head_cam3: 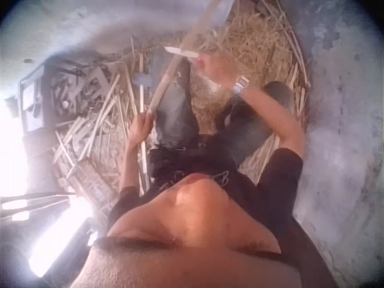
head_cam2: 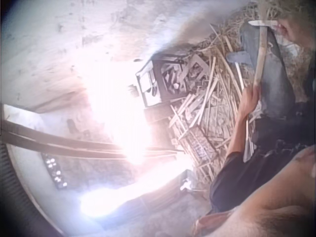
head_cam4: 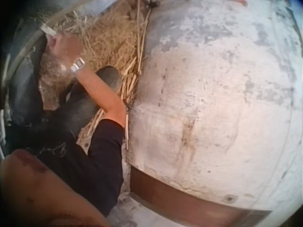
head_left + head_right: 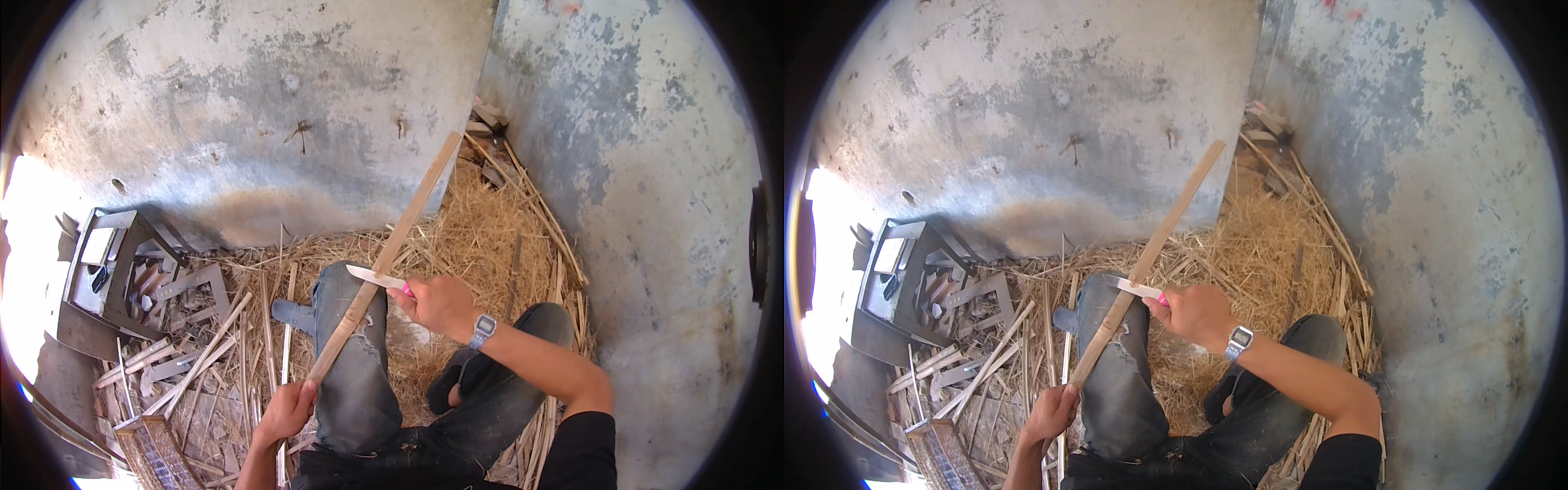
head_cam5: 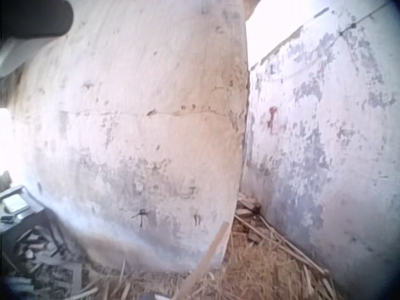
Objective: The person sits on the floor and whittles a long bamboo stick using a small knife, shaving off thin strips to smooth and shape the wood.
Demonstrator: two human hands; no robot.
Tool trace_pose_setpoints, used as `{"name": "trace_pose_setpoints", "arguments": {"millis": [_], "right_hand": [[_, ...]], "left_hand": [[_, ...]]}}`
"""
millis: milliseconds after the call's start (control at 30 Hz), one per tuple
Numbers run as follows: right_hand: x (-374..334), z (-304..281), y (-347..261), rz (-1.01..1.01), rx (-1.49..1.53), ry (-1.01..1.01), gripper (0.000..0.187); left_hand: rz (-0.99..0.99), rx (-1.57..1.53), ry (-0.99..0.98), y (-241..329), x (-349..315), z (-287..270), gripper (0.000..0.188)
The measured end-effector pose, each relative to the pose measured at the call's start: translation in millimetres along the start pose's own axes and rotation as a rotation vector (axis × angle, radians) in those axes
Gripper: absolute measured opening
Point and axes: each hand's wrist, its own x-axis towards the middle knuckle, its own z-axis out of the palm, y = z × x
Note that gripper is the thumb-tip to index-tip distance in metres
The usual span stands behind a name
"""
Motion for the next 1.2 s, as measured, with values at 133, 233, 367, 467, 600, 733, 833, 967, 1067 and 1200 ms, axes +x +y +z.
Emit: {"name": "trace_pose_setpoints", "arguments": {"millis": [133,233,367,467,600,733,833,967,1067,1200], "right_hand": [[-2,4,-2,-0.089,-0.052,-0.030,0.053],[15,10,31,-0.147,-0.044,-0.006,0.050],[42,-3,184,0.479,-0.044,0.354,0.047],[21,-118,293,0.739,-0.144,0.529,0.070],[35,-122,211,0.563,0.026,0.530,0.068],[23,-86,68,0.267,0.279,0.222,0.062],[7,-65,0,0.163,0.233,-0.102,0.060],[14,-31,-18,0.091,0.263,-0.118,0.062],[26,-12,0,0.051,0.145,-0.096,0.064],[37,-1,12,0.033,0.044,-0.058,0.063]], "left_hand": [[0.009,0.030,0.022,-8,-5,7,0.052],[0.048,0.013,0.054,4,-8,9,0.051],[0.006,0.050,0.052,-26,-17,3,0.050],[0.004,0.084,-0.038,-58,-36,-5,0.050],[-0.049,-0.017,0.031,-52,-27,7,0.052],[-0.050,-0.061,0.035,-14,-20,-2,0.051],[0.029,0.001,0.066,10,-1,-4,0.051],[0.078,0.116,0.109,28,13,-3,0.052],[0.098,0.160,0.116,25,16,-7,0.052],[0.100,0.189,0.128,42,13,-11,0.053]]}}
